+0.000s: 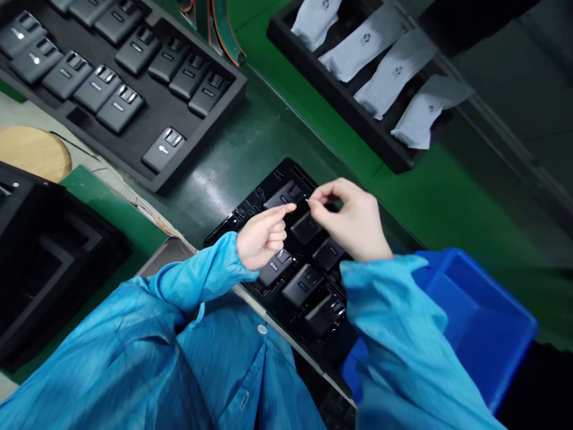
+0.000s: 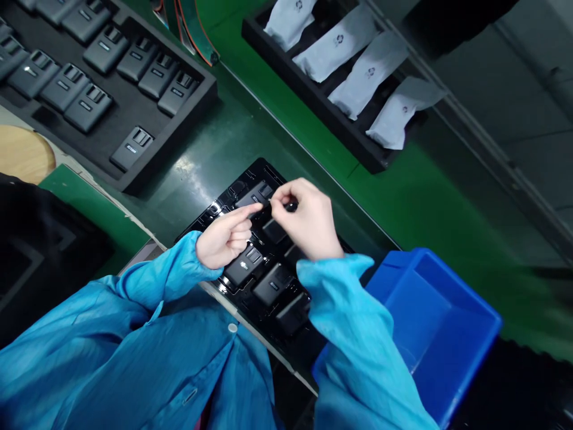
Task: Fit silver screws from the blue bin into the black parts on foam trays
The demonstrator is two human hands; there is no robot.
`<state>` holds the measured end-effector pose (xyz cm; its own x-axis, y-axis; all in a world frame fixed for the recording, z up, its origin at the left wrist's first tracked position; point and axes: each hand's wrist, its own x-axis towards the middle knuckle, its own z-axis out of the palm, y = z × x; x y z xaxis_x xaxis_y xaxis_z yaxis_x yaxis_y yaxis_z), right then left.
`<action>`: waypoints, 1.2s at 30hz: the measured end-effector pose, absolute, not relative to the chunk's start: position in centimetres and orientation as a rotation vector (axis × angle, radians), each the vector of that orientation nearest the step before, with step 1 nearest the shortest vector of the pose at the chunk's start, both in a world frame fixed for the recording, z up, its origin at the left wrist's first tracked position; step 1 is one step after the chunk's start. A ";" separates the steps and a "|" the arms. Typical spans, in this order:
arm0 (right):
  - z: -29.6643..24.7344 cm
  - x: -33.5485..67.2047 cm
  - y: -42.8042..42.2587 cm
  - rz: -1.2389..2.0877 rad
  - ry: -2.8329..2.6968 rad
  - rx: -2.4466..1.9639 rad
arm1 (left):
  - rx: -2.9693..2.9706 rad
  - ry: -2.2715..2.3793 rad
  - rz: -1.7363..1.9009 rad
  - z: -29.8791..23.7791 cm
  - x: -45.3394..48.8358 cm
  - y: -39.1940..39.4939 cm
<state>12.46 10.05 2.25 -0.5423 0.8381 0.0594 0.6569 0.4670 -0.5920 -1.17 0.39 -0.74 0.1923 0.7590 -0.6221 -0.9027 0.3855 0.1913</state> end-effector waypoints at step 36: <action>5.2 7.4 16.3 0.976 -2.417 -1.834 | -0.314 0.806 1.280 0.5 -2.3 1.8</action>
<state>7.37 16.29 5.16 -0.3371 0.8583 -0.3870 0.8864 0.1508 -0.4376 -2.33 1.84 0.49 0.0664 0.7247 -0.6859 -0.9315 0.2914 0.2176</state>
